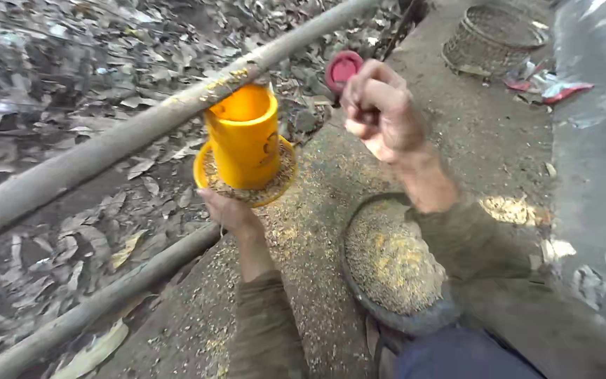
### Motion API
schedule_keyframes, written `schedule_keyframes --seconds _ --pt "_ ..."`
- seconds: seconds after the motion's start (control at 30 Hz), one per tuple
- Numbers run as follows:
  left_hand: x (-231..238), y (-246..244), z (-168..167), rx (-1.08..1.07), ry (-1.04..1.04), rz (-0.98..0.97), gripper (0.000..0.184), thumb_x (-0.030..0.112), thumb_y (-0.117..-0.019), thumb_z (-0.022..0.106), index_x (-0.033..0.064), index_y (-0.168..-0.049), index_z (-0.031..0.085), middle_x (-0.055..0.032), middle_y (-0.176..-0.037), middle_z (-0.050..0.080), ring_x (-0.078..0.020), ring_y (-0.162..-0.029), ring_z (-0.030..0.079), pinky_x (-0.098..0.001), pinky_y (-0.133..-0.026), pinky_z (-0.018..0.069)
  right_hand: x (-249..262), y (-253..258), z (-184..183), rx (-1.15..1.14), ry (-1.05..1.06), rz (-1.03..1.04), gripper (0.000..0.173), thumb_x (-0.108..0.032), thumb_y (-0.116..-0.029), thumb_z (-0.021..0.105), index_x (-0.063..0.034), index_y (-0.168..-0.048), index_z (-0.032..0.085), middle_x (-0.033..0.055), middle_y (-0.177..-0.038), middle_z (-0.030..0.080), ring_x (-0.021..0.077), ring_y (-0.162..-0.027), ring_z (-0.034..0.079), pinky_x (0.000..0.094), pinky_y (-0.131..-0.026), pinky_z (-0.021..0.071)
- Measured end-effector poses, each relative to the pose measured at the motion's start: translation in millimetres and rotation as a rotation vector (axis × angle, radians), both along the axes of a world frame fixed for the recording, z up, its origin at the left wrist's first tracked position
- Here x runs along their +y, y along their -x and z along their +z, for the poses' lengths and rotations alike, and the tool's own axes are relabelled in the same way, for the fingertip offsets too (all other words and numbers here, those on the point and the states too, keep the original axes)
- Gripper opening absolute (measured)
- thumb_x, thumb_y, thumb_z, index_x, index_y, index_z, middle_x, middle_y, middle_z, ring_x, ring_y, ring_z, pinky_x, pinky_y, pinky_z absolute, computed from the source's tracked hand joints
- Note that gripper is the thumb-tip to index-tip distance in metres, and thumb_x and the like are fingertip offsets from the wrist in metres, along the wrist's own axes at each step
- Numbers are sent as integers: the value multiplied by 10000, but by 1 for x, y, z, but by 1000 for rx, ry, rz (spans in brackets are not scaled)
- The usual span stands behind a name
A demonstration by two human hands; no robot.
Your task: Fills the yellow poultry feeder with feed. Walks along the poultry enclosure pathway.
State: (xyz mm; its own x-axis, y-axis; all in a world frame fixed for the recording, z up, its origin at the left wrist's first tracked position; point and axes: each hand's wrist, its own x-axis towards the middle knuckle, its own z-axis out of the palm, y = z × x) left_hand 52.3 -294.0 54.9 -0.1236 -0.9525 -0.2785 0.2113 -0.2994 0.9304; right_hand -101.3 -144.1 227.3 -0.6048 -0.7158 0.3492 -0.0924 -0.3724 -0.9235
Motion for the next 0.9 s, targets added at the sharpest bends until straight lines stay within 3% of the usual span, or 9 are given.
schedule_keyframes --seconds 0.1,0.17,0.23,0.3,0.47,0.57,0.63,0.73,0.9 --pt "1 -5 -12 56 45 -78 726 605 -1073 91 128 -1492 444 -111 -1357 613 -235 -1192 632 -515 -959 553 108 -6 -47 0 -88 55 211 -108 -908 521 -227 -790 649 -63 -752 651 5 -550 521 169 -450 394" --pt "-2 0 -12 174 90 -105 748 598 -1069 39 126 -1523 401 -117 -1423 582 -262 -1284 590 -549 -1040 518 171 -16 -103 130 -405 -73 126 -87 -900 575 -133 -833 670 29 -803 691 100 -574 592 253 -464 479" --pt "-3 4 -7 184 109 -115 735 573 -1073 9 130 -1551 348 -126 -1475 536 -280 -1327 558 -560 -1057 500 221 -31 -156 304 -1118 -102 292 -150 -932 687 -72 -1214 700 173 -1252 665 306 -1066 679 494 -874 588" --pt "-3 12 -3 102 88 -127 712 558 -1077 6 150 -1572 316 -149 -1496 510 -313 -1319 558 -572 -1013 517 260 -37 -189 197 -1487 -154 543 -291 -956 690 -178 -1472 565 173 -1572 442 362 -1437 437 589 -1143 394" --pt "22 22 -6 -46 29 -85 708 578 -1070 2 161 -1589 243 -177 -1429 525 -292 -1197 599 -499 -917 537 362 -33 -213 23 -1612 -656 546 -318 -946 675 -85 -1430 575 246 -1485 500 448 -1372 472 631 -1103 406" --pt "63 36 -28 -153 13 -24 652 517 -1094 29 71 -1378 410 -48 -942 583 -139 -764 611 -343 -665 545 383 -22 -235 70 -1626 -700 543 -272 -942 686 -62 -1429 568 285 -1468 495 518 -1344 465 698 -1037 415" --pt "107 49 -45 -359 23 -151 420 289 -1123 191 -14 -1248 454 -31 -811 532 -97 -644 569 -297 -628 539 383 -13 -247 115 -1594 -778 516 -233 -929 688 -82 -1412 591 276 -1454 510 536 -1321 474 731 -977 422" --pt "165 77 -55 -515 27 -432 324 131 -1097 369 -95 -1309 464 -75 -849 549 -93 -643 579 -284 -664 549 387 -4 -260 -6 -1585 -896 551 -231 -918 706 -109 -1439 575 281 -1454 508 560 -1314 465 769 -952 393" --pt "176 178 -18 -578 303 -822 351 71 -1054 359 -88 -1321 524 -138 -937 629 -160 -759 641 -357 -748 568 412 6 -276 -252 -1511 -812 562 -187 -999 631 -34 -1513 465 337 -1299 621 542 -1183 612 728 -988 446"
